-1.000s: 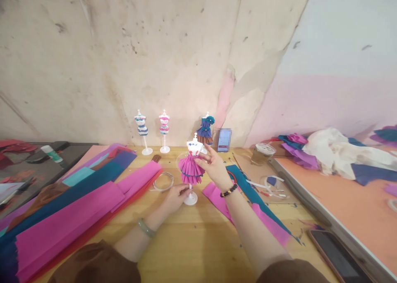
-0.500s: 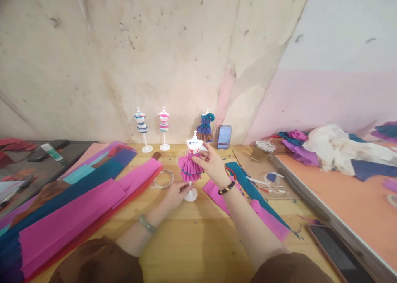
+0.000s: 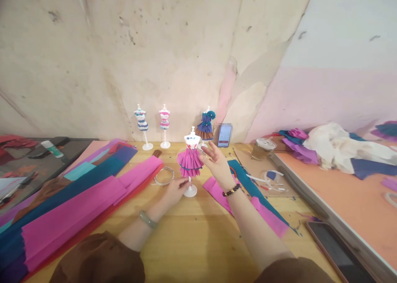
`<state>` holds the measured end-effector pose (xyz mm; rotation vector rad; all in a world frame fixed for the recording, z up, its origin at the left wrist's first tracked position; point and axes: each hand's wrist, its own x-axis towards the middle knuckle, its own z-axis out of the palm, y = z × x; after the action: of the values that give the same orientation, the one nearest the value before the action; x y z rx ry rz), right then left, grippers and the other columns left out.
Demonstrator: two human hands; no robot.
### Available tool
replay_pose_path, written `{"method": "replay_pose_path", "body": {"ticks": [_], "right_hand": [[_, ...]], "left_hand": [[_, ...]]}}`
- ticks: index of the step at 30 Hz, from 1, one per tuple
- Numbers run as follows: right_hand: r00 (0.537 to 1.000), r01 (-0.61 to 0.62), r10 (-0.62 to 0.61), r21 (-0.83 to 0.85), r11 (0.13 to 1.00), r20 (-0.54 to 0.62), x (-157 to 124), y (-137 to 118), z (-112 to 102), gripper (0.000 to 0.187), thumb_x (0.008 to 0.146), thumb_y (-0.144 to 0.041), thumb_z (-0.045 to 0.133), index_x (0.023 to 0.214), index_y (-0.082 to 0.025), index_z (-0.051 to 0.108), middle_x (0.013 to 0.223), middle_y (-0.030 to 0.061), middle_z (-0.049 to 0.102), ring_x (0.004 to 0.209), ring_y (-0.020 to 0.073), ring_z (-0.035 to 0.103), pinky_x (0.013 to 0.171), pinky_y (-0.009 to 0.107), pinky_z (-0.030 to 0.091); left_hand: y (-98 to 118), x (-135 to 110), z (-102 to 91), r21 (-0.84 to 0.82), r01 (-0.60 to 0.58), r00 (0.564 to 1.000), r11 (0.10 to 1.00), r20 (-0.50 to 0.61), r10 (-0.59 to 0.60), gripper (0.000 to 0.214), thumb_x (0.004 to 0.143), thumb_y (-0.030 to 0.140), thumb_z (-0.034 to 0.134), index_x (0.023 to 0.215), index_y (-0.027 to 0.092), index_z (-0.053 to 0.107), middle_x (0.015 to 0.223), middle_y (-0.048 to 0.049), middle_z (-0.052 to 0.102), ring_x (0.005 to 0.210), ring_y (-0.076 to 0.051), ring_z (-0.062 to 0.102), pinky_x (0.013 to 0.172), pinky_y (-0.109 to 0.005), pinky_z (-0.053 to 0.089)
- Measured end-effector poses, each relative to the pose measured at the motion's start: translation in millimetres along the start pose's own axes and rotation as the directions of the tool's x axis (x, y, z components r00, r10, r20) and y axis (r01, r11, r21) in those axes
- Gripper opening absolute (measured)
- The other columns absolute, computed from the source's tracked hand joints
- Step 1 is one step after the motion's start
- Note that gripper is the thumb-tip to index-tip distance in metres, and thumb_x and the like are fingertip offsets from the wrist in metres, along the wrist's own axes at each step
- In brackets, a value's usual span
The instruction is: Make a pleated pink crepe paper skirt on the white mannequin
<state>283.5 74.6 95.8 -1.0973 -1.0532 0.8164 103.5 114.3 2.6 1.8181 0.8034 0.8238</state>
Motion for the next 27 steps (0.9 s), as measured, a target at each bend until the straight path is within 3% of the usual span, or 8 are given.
{"method": "replay_pose_path", "body": {"ticks": [4, 9, 14, 19, 22, 27], "right_hand": [[0.997, -0.069, 0.069, -0.02, 0.997, -0.02, -18, 21, -9, 0.086, 0.069, -0.052, 0.08, 0.141, -0.02, 0.046, 0.134, 0.0178, 0.063, 0.128, 0.0281, 0.056, 0.111, 0.049, 0.039], [0.995, -0.094, 0.093, -0.06, 0.994, -0.021, -35, 38, -13, 0.065, 0.071, -0.053, 0.079, 0.125, -0.02, 0.062, 0.124, 0.0173, 0.069, 0.12, 0.0308, 0.062, 0.108, 0.055, 0.04], [0.998, 0.021, -0.025, -0.068, 0.997, -0.057, -34, 19, -7, 0.053, 0.08, -0.049, 0.072, 0.124, -0.023, 0.061, 0.128, 0.014, 0.067, 0.123, 0.0275, 0.06, 0.111, 0.051, 0.038], [0.985, 0.125, -0.133, -0.075, 0.989, -0.111, -23, -1, -2, 0.049, 0.086, -0.046, 0.064, 0.13, -0.026, 0.057, 0.137, 0.0107, 0.061, 0.129, 0.0241, 0.054, 0.112, 0.047, 0.036], [0.987, 0.116, -0.122, -0.056, 0.992, -0.103, -10, -3, -2, 0.05, 0.085, -0.045, 0.064, 0.13, -0.025, 0.058, 0.128, 0.0094, 0.067, 0.121, 0.024, 0.06, 0.108, 0.046, 0.041], [1.0, 0.01, -0.009, 0.022, 1.0, -0.017, 5, -2, -9, 0.042, 0.077, -0.045, 0.072, 0.113, -0.023, 0.071, 0.115, 0.0071, 0.073, 0.104, 0.0223, 0.067, 0.096, 0.04, 0.051]], "left_hand": [[-2, 3, -1.8, -0.089, 0.038, 0.999, 0.995, 0.005, -0.037, 0.031, 0.086, 0.038, 0.057, 0.088, 0.011, 0.072, 0.088, -0.0085, 0.072, 0.076, -0.019, 0.06, 0.072, -0.03, 0.046], [-4, 5, -4.0, -0.171, 0.066, 0.996, 0.983, 0.063, -0.056, 0.043, 0.083, 0.051, 0.059, 0.083, 0.011, 0.072, 0.092, -0.0119, 0.073, 0.077, -0.02, 0.06, 0.074, -0.032, 0.048], [4, 1, -7.6, -0.209, 0.084, 0.983, 0.974, 0.178, -0.047, 0.05, 0.081, 0.061, 0.06, 0.08, 0.012, 0.07, 0.077, -0.0066, 0.067, 0.069, -0.016, 0.056, 0.069, -0.029, 0.045], [14, -3, -13.1, -0.204, 0.14, 0.939, 0.969, 0.338, -0.064, 0.053, 0.077, 0.066, 0.061, 0.075, 0.014, 0.068, 0.065, -0.0014, 0.059, 0.056, -0.011, 0.044, 0.056, -0.024, 0.035], [16, -4, -15.4, -0.202, 0.177, 0.912, 0.963, 0.402, -0.083, 0.059, 0.074, 0.073, 0.06, 0.077, 0.014, 0.067, 0.065, -0.0015, 0.059, 0.055, -0.01, 0.042, 0.055, -0.024, 0.034], [16, -4, -19.7, -0.21, 0.238, 0.865, 0.948, 0.49, -0.109, 0.06, 0.073, 0.074, 0.062, 0.08, 0.015, 0.067, 0.07, -0.0031, 0.061, 0.056, -0.01, 0.043, 0.053, -0.023, 0.032]]}}
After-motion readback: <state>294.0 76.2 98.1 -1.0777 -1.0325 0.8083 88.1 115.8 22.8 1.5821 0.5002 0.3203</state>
